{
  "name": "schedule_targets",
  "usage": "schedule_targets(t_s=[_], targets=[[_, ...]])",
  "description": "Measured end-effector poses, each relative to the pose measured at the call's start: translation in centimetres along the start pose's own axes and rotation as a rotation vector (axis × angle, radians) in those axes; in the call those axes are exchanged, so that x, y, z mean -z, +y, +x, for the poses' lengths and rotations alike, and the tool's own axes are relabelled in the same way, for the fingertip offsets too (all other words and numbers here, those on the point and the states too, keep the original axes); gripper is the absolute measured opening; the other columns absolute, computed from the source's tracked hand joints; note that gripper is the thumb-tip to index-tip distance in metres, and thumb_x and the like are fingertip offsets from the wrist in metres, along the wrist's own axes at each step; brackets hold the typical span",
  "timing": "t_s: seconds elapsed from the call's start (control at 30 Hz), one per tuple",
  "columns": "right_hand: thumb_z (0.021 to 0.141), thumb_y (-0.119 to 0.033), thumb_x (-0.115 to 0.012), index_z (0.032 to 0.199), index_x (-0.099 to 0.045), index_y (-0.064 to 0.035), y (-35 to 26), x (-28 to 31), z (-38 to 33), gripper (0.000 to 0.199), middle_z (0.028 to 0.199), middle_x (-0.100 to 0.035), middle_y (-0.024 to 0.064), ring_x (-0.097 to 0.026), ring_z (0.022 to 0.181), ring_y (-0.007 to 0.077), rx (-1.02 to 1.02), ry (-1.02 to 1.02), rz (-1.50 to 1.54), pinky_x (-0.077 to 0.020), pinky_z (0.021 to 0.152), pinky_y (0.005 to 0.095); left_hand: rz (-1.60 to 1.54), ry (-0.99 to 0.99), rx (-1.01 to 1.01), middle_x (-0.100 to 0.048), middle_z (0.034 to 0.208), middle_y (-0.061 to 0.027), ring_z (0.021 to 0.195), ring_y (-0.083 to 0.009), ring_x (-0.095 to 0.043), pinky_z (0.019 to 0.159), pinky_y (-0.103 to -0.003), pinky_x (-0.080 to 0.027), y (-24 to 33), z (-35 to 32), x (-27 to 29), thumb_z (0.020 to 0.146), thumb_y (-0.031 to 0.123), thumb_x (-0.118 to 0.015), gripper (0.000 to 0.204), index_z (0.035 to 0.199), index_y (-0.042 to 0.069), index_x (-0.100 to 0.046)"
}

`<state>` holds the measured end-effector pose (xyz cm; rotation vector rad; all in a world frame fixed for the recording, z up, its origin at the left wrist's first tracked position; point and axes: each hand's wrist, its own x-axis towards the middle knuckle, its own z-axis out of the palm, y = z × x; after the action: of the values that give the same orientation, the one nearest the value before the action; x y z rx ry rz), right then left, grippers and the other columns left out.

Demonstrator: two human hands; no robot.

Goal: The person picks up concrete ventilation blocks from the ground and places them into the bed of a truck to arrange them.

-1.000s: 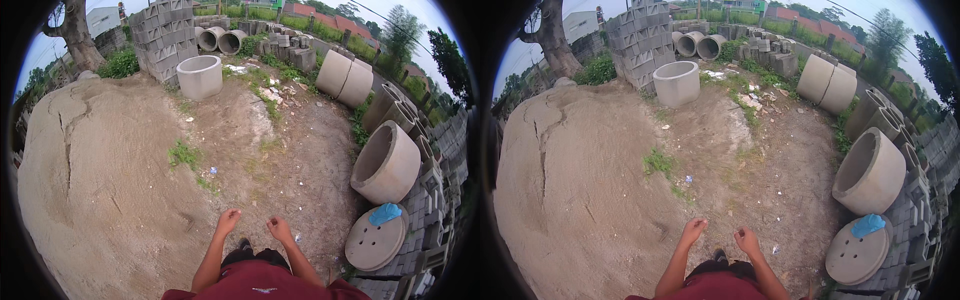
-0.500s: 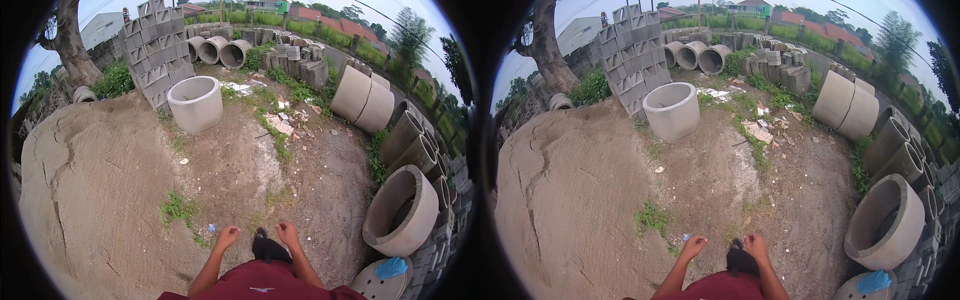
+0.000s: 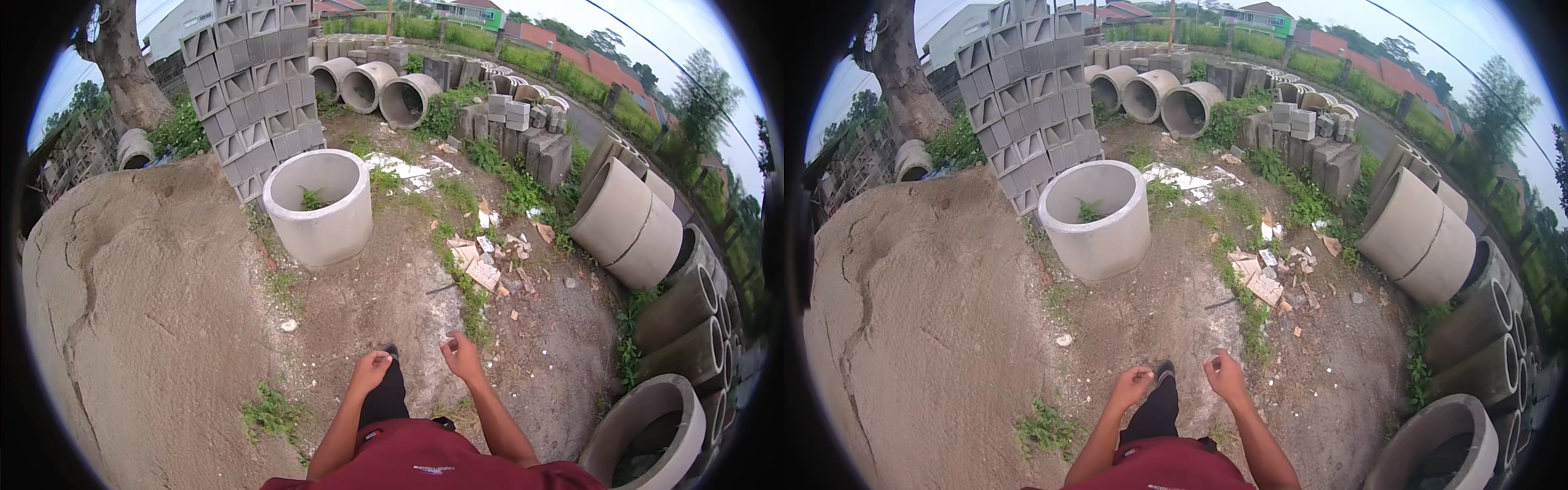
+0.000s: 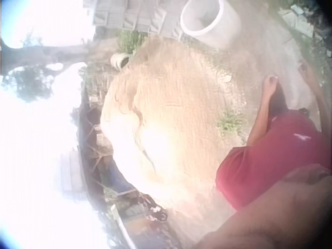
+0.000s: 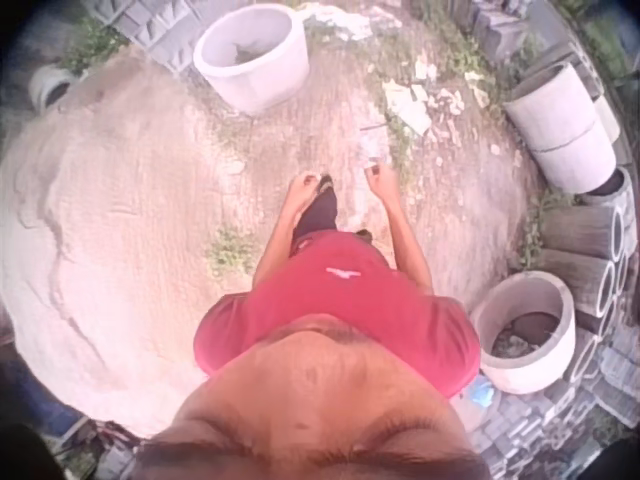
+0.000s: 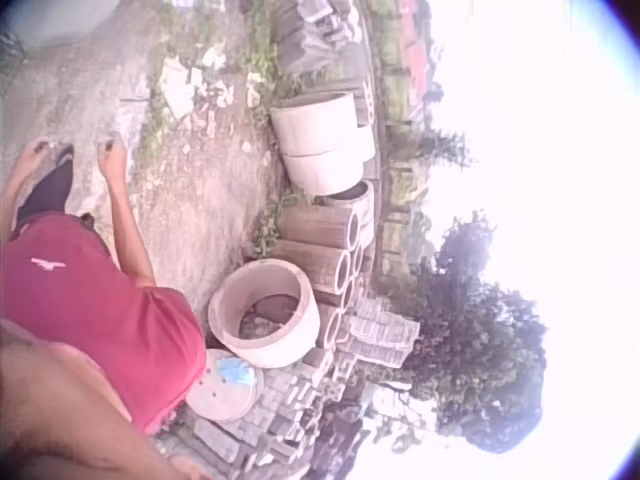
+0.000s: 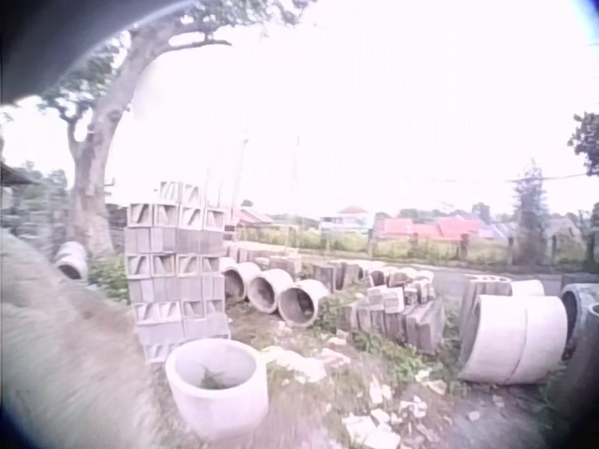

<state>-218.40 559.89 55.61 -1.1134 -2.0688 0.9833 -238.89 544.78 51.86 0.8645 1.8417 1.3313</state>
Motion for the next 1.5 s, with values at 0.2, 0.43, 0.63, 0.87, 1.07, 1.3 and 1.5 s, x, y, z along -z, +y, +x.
schedule_targets(t_s=[0.2, 0.43, 0.63, 0.87, 1.07, 1.3, 1.5], targets=[[0.082, -0.024, -0.070, 0.084, -0.065, -0.0005, 1.8, -2.7, 19.2, 0.024, 0.075, -0.067, 0.0152, -0.067, 0.069, 0.0262, -0.074, -0.087, -0.116, -0.0514, 0.065, 0.0357, 0.171, -0.117, -0.010, -0.068, 0.091, -0.0127, 0.083, -0.0193, -0.065, 0.077, -0.032, -0.051, 5.2, 22.5, 1.9, 0.087, 0.025, -0.066, 0.029, 0.099, 0.000, -0.065], [0.083, -0.024, -0.068, 0.082, -0.067, 0.0002, 4.6, -5.2, 38.9, 0.024, 0.069, -0.067, 0.0143, -0.066, 0.066, 0.0222, -0.172, 0.003, 0.058, -0.0509, 0.063, 0.0332, 0.115, -0.144, -0.034, -0.068, 0.092, -0.0139, 0.085, -0.0213, -0.066, 0.078, -0.033, -0.051, 12.1, 44.5, 1.9, 0.087, 0.026, -0.066, 0.029, 0.101, 0.001, -0.065], [0.084, -0.024, -0.067, 0.088, -0.065, -0.0002, 8.9, -6.8, 62.2, 0.025, 0.074, -0.067, 0.0155, -0.066, 0.069, 0.0256, -0.136, -0.065, 0.092, -0.0515, 0.066, 0.0346, 0.120, -0.065, 0.037, -0.069, 0.091, -0.0122, 0.085, -0.0215, -0.066, 0.079, -0.033, -0.051, 11.8, 65.2, -0.3, 0.086, 0.028, -0.066, 0.031, 0.101, 0.001, -0.065], [0.085, -0.023, -0.066, 0.092, -0.064, 0.0008, 8.0, -4.9, 93.0, 0.025, 0.079, -0.068, 0.0154, -0.067, 0.074, 0.0245, -0.046, -0.175, 0.038, -0.0520, 0.068, 0.0348, 0.137, 0.009, 0.053, -0.069, 0.091, -0.0116, 0.084, -0.0195, -0.066, 0.077, -0.032, -0.051, 23.8, 88.1, -0.6, 0.086, 0.028, -0.066, 0.030, 0.102, 0.002, -0.065], [0.084, -0.025, -0.068, 0.094, -0.062, -0.0006, 6.2, -9.1, 113.2, 0.027, 0.079, -0.067, 0.0156, -0.067, 0.074, 0.0269, 0.073, -0.237, 0.091, -0.0520, 0.069, 0.0366, -0.005, 0.155, 0.017, -0.068, 0.090, -0.0090, 0.083, -0.0154, -0.064, 0.076, -0.029, -0.051, 27.5, 106.4, 1.7, 0.088, 0.024, -0.066, 0.028, 0.103, 0.001, -0.065], [0.085, -0.025, -0.068, 0.099, -0.060, 0.0002, 6.7, -18.8, 138.6, 0.030, 0.078, -0.067, 0.0143, -0.067, 0.073, 0.0228, 0.136, -0.301, 0.076, -0.0514, 0.066, 0.0343, -0.049, 0.250, 0.106, -0.068, 0.090, -0.0080, 0.081, -0.0149, -0.063, 0.075, -0.030, -0.050, 25.5, 130.3, 7.4, 0.087, 0.024, -0.066, 0.028, 0.103, 0.000, -0.065], [0.086, -0.026, -0.068, 0.103, -0.059, 0.0004, 2.0, -26.4, 159.6, 0.033, 0.077, -0.067, 0.0150, -0.067, 0.073, 0.0234, 0.189, -0.389, 0.086, -0.0515, 0.066, 0.0349, -0.011, 0.303, 0.017, -0.068, 0.092, -0.0077, 0.082, -0.0139, -0.063, 0.076, -0.029, -0.050, 27.6, 152.0, 15.2, 0.088, 0.023, -0.066, 0.028, 0.102, -0.001, -0.064]])
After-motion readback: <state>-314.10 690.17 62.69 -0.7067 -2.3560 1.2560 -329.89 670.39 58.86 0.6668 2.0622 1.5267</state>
